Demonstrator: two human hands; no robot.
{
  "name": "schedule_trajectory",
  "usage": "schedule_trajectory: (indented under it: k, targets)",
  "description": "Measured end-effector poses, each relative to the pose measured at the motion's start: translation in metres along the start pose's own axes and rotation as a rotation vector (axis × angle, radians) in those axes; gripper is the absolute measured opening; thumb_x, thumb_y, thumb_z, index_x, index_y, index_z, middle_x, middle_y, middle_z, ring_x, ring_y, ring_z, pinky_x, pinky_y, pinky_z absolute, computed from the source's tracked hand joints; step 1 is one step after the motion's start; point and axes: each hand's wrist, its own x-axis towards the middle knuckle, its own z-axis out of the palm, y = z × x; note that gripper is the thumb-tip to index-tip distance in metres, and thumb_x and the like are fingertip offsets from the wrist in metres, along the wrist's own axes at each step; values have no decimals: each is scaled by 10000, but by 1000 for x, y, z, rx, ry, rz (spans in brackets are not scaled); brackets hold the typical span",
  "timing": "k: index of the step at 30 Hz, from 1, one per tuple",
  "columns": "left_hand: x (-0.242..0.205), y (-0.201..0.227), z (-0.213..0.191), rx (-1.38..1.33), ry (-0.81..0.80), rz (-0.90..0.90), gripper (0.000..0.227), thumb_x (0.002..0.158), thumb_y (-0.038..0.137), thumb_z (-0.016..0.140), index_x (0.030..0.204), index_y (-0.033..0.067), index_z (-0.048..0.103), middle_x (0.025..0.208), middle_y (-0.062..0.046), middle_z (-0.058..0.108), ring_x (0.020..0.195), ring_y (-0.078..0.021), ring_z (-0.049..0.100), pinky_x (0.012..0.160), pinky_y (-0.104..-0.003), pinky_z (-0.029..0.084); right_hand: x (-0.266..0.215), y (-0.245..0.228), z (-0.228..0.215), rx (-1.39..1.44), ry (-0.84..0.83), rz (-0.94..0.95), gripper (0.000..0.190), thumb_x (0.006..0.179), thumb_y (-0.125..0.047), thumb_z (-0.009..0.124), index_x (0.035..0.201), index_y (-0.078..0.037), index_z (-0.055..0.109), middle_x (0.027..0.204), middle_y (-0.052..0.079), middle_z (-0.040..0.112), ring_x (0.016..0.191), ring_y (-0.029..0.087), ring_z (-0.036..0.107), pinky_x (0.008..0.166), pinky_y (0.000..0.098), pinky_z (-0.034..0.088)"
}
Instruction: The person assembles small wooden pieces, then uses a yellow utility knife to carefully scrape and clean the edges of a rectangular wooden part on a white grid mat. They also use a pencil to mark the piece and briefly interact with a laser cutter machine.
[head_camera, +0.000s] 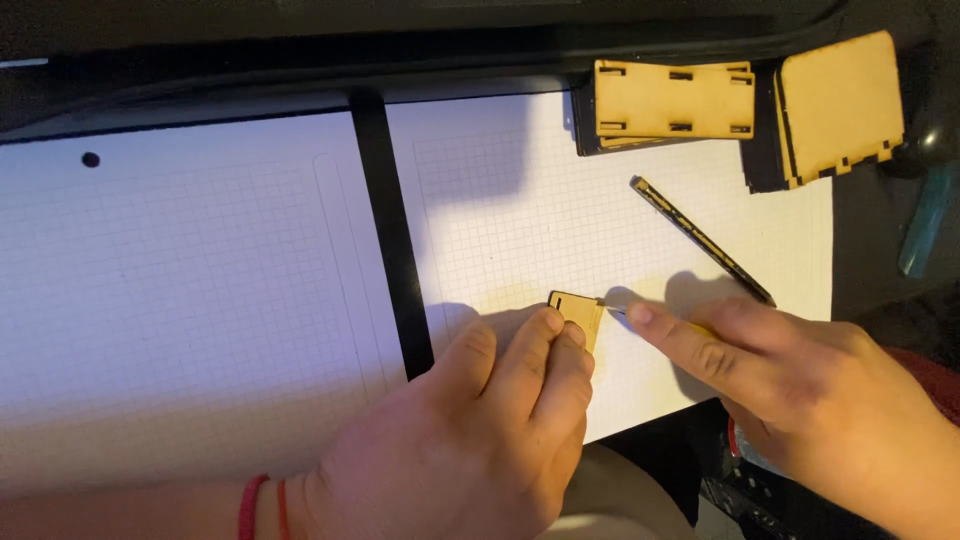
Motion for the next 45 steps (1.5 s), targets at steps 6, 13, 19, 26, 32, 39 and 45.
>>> schedule_trajectory:
  k: [6,13,19,26,32,39,45]
  targets:
    - [8,-3,-12,-5,-102,34,327,942,213,482,1126,110,733,1154,-109,682,1098,-280,655,772,-319,448,3,10,-5,-74,136,-167,509,913,-104,610,1385,-287,556,1271,-16,645,744,139,662,453,349,522]
    - [21,-5,-23,4,-131,49,202,963,106,542,1056,89,720,1003,-49,649,981,-226,636,812,-299,489,-38,66,17,-65,211,65,795,795,33,639,1481,-331,468,1239,125,638,1005,309,639,645,467,594]
    - [19,-16,-25,-393,-341,59,633,817,494,714,1234,29,612,1247,-111,602,1210,-302,559,856,-429,461,-19,74,39,-8,440,109,535,887,-18,678,1378,-229,656,1220,151,622,991,391,623,672,502,562]
    - [26,-25,-31,-582,-340,18,484,926,402,584,1256,50,620,1314,-114,590,1085,-326,597,919,-474,447,-18,75,37,-14,532,18,583,814,-12,614,1351,-234,661,1237,62,638,934,350,569,803,482,447]
    - [34,0,-52,-368,-303,-232,448,830,419,686,1124,89,617,1164,-91,623,1035,-317,593,822,-456,443,-11,36,9,121,407,206,303,908,-305,691,1170,-155,711,1093,70,698,939,308,668,747,470,559]
    - [33,22,-35,-67,-280,-442,843,628,653,806,1237,120,571,1169,-69,568,986,-294,536,793,-431,417,-5,28,-15,219,158,304,183,910,-237,541,969,-93,637,904,140,661,869,373,633,730,504,488]
    - [40,22,-33,-429,-254,-723,474,677,295,735,1105,171,571,1035,-57,645,916,-325,587,775,-453,422,-17,28,-2,1294,328,8,314,974,-15,530,1275,-70,457,837,104,724,652,147,653,601,254,543]
